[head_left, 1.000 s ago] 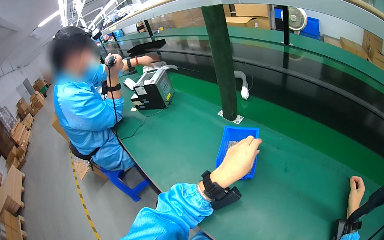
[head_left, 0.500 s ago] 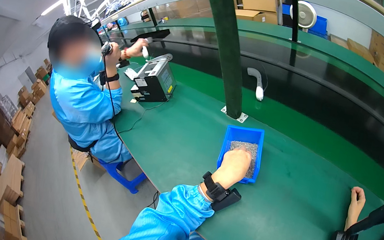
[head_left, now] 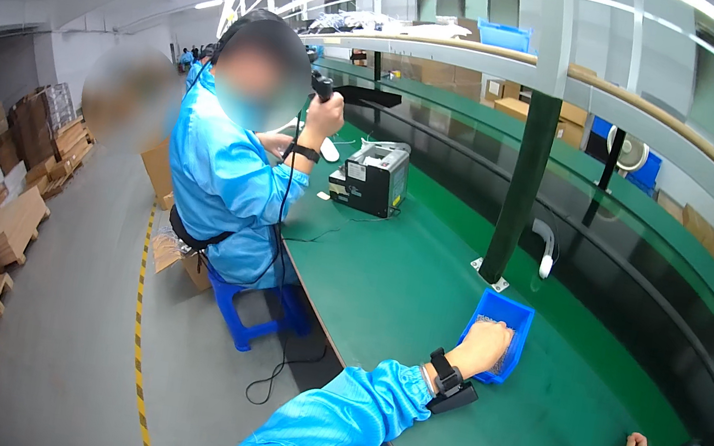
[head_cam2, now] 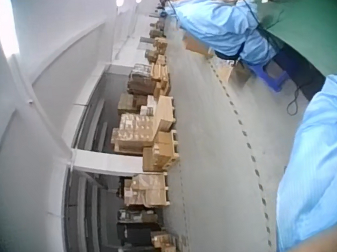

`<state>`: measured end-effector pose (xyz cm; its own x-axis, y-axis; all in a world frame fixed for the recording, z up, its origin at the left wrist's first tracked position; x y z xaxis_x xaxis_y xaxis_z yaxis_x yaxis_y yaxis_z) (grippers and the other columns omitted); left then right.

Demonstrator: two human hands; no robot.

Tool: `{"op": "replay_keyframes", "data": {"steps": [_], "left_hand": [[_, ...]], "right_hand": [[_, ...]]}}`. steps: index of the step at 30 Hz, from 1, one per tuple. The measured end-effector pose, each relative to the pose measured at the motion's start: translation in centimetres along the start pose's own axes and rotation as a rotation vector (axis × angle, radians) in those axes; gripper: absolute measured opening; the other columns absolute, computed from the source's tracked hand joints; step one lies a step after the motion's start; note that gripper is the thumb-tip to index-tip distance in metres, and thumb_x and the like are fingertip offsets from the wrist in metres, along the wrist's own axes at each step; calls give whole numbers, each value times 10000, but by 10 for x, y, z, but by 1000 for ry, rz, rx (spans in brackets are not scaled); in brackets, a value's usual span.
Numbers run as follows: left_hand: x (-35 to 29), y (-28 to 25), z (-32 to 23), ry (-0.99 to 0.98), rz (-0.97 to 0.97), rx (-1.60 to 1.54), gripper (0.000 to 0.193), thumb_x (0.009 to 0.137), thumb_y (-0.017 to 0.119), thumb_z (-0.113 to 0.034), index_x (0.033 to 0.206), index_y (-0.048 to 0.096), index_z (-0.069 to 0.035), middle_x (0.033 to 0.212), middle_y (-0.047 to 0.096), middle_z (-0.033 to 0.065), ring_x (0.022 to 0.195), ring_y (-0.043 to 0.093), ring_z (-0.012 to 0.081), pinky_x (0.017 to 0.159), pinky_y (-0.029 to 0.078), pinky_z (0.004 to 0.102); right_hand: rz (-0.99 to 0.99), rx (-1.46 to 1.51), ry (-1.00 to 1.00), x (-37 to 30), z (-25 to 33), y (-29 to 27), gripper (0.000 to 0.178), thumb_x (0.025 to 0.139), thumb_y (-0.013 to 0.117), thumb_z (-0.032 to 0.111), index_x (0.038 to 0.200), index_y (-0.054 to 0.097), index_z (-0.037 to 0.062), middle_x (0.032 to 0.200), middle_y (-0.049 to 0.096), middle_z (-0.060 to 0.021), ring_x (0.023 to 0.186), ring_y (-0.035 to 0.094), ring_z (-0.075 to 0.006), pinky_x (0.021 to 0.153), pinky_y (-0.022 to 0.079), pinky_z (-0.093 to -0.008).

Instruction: Assemble elements using an electric screwdriver at a manufacturing workbench station.

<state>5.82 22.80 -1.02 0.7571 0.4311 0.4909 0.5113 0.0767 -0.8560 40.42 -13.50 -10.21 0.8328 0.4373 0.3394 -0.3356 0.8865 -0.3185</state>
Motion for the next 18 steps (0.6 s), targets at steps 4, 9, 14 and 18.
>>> {"op": "replay_keyframes", "data": {"steps": [4,9,14,18], "left_hand": [[1,-7,-3,27,-46,24,89,662,561,-33,747,583,-21,752,600,137,699,619,279,615,498,368],[-1,-4,0,-29,-16,12,86,678,551,-44,755,588,-36,761,612,124,714,619,277,632,486,380],[-2,-1,1,-4,-10,14,100,691,549,-49,784,587,-43,776,624,123,741,623,275,652,478,381],[-2,4,2,-3,7,-25,105,698,542,-56,795,580,-40,778,621,123,738,620,281,668,470,393]], "right_hand": [[-4,56,-2,3,4,3,43,849,515,59,854,515,16,771,482,7,747,462,-81,695,364,-195],[20,50,4,3,5,4,39,845,509,51,849,515,13,773,489,0,755,467,-83,702,368,-205],[16,29,11,5,-1,1,35,836,506,39,842,518,7,777,493,-7,758,466,-86,710,368,-205],[-9,28,-2,1,2,0,41,836,522,76,820,518,38,754,469,22,733,439,-74,670,343,-204]]}}
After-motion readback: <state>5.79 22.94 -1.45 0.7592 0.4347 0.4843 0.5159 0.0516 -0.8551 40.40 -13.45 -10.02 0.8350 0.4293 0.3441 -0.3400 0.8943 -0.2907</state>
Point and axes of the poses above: each hand's wrist, its own x-axis towards the middle knuckle, its own y-axis out of the palm, z = x × y, the point moved 8 cm from there along x, towards the middle knuckle
